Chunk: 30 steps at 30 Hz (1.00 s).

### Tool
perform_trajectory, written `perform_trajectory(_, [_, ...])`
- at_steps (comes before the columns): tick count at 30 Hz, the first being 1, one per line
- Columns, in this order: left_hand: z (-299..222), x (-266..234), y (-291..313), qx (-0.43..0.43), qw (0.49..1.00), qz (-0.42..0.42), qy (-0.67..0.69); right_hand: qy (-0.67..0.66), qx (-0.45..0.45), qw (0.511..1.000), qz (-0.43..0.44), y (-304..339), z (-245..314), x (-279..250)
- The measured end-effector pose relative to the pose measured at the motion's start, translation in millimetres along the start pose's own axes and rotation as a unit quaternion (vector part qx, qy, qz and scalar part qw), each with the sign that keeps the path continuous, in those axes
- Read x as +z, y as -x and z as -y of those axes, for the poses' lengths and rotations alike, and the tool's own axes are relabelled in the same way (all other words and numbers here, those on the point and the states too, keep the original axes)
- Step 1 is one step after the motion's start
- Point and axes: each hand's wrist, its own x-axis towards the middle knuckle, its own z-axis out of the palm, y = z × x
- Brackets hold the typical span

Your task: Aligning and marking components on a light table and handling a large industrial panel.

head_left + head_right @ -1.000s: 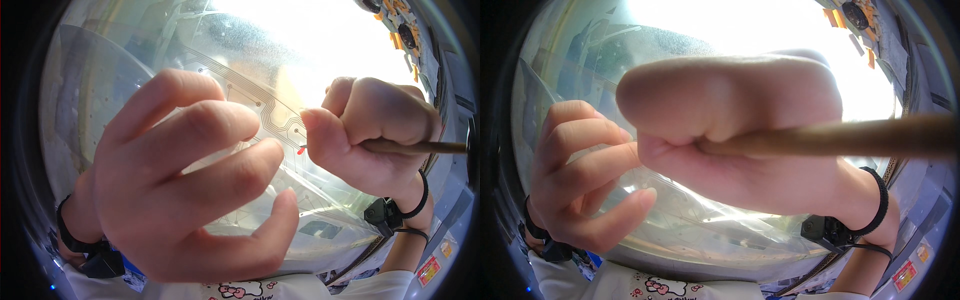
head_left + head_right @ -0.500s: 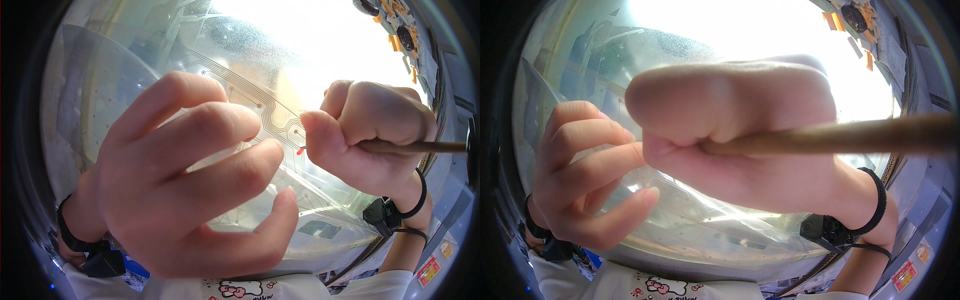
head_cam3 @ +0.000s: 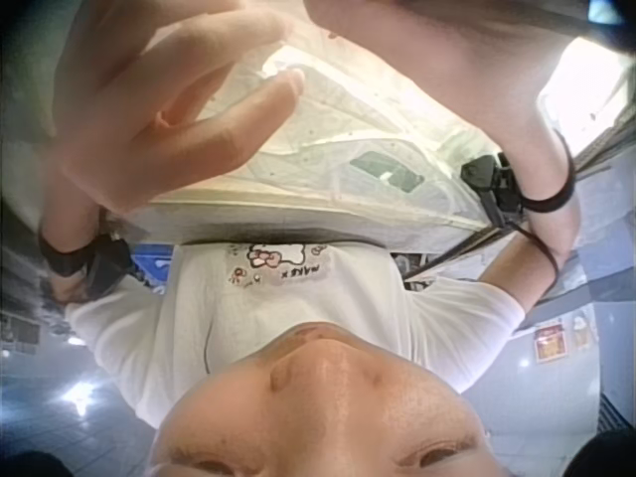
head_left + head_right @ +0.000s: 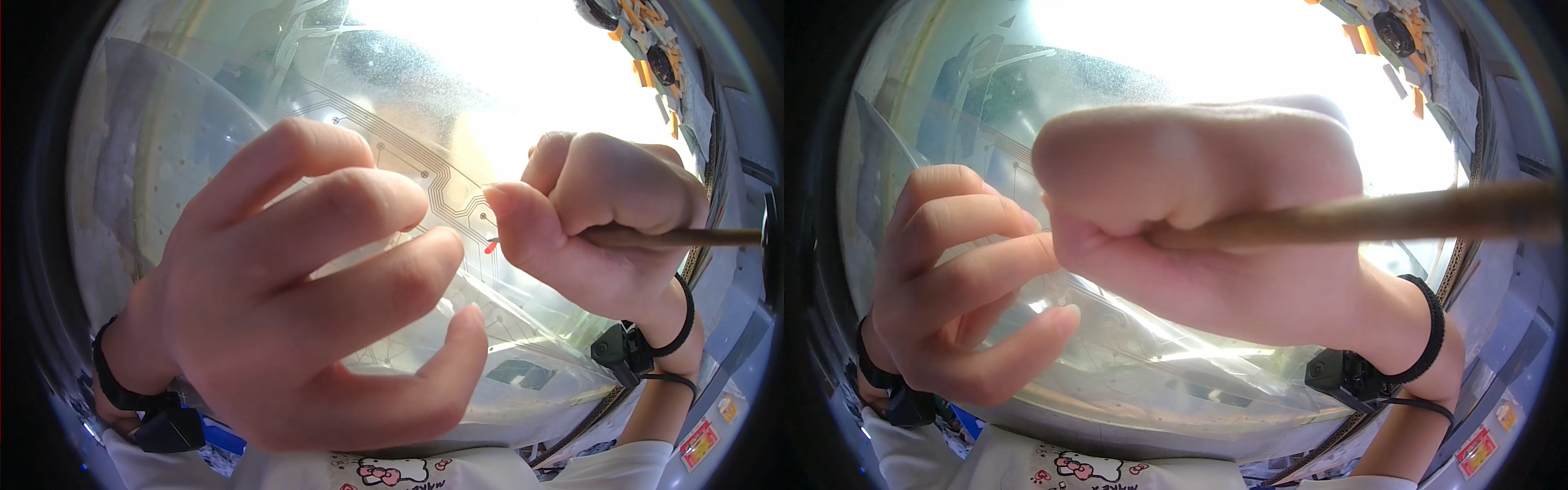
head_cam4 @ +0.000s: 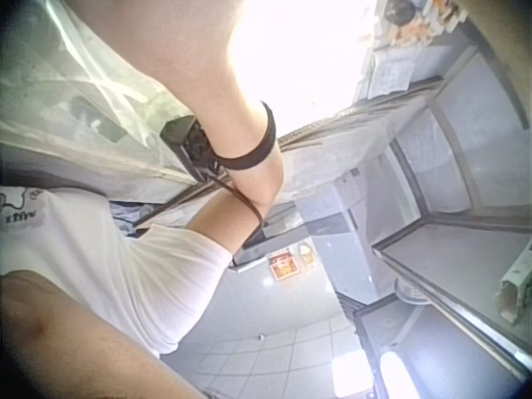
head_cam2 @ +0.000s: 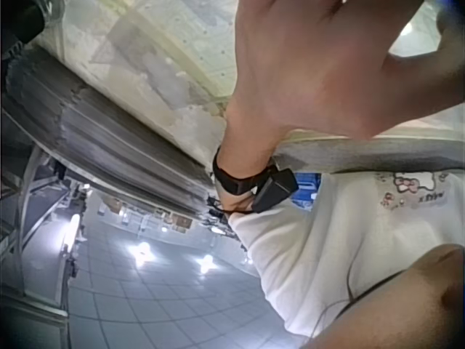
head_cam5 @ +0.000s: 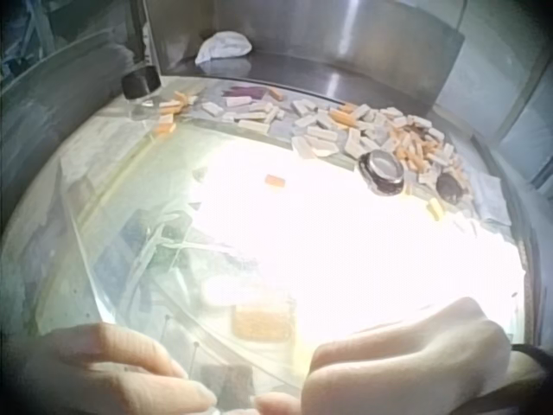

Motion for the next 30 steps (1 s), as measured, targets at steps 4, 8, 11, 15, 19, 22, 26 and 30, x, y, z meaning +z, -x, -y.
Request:
perform_trajectory(4, [0,-3,-1,0.008,1.0,-0.005,-0.006,-0.006,-0.005,1.0,-0.016,-1,2,1])
perform_trajectory(8, [3,-1,-1,0.001,1.0,0.0,-0.005,-0.006,0.004,1.0,-0.011,-2,-2,-1])
perform_trajectory(11, [1,-3,-2,-0.013,1.0,0.003,-0.001,-0.002,0.005,1.0,-0.005,-4,-1,0])
perform_trajectory(15, [3,-7,0,0.0,1.0,-0.005,-0.008,-0.005,0.015,1.0,-0.011,-5,0,0])
perform_trajectory(19, [8,-10,6,0.039,0.999,-0.018,0.003,-0.139,0.079,0.986,-0.044,-7,4,-3])
perform_trajectory(22, [2,-16,5,0.005,0.999,0.026,0.021,-0.173,0.159,0.964,-0.126,-9,18,-7])
perform_trajectory(26, [5,-14,7,0.026,0.999,0.023,0.003,0.006,0.229,0.954,-0.194,-28,39,-54])
perform_trajectory(30, [3,-15,8,0.035,0.999,-0.001,-0.003,0.168,0.228,0.951,-0.125,-30,31,-136])
